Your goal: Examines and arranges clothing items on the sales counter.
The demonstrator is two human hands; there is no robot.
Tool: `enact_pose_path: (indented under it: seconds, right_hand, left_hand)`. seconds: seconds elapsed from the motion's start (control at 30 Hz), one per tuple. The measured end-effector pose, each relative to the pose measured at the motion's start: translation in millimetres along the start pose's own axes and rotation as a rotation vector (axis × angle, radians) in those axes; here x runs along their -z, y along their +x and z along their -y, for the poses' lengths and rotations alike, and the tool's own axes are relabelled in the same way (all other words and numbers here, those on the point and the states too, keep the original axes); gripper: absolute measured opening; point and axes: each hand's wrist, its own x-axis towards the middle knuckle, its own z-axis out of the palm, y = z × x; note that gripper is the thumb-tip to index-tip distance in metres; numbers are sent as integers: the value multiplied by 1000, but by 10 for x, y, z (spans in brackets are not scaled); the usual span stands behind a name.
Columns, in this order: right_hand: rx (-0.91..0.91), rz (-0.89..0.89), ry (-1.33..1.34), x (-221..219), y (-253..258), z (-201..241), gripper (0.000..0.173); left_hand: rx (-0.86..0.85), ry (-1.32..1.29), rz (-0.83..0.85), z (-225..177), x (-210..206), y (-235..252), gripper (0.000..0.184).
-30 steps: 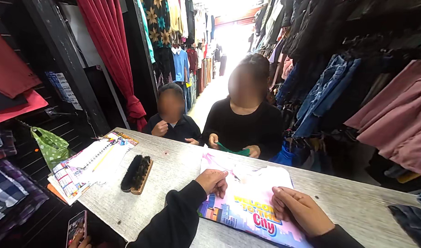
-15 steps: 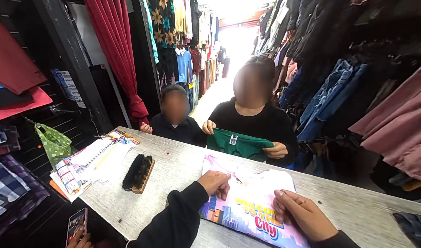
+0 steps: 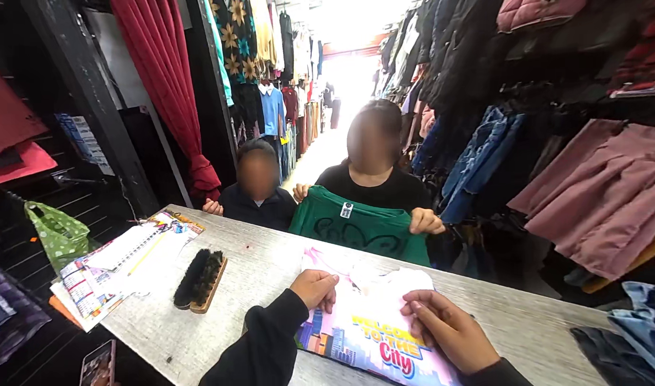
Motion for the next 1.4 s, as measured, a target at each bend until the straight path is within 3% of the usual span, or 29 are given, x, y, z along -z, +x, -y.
enact_pose_path:
  seconds: [0.1,0.2,0.43,0.7,1.4]
  right_hand:
    - [17,-4,-110,38,-19,6,22]
    - [-2,44,-143,68,-70,93,19]
    - [7,75,-114,86,-71,60,18]
    - [5,-47,-75,21,-66,-10,20]
    - [-66,6,-69,44,-11,16,16]
  left_hand:
    - [27,260,-47,-32,28,-31,39]
    - [28,350,-37,-53,20,-65,41]
    - [2,370,-27,-60,32,-74,42]
    - [6,373,-39,-15,14,-72,41]
    - [25,355,-40,47,91,-87,39]
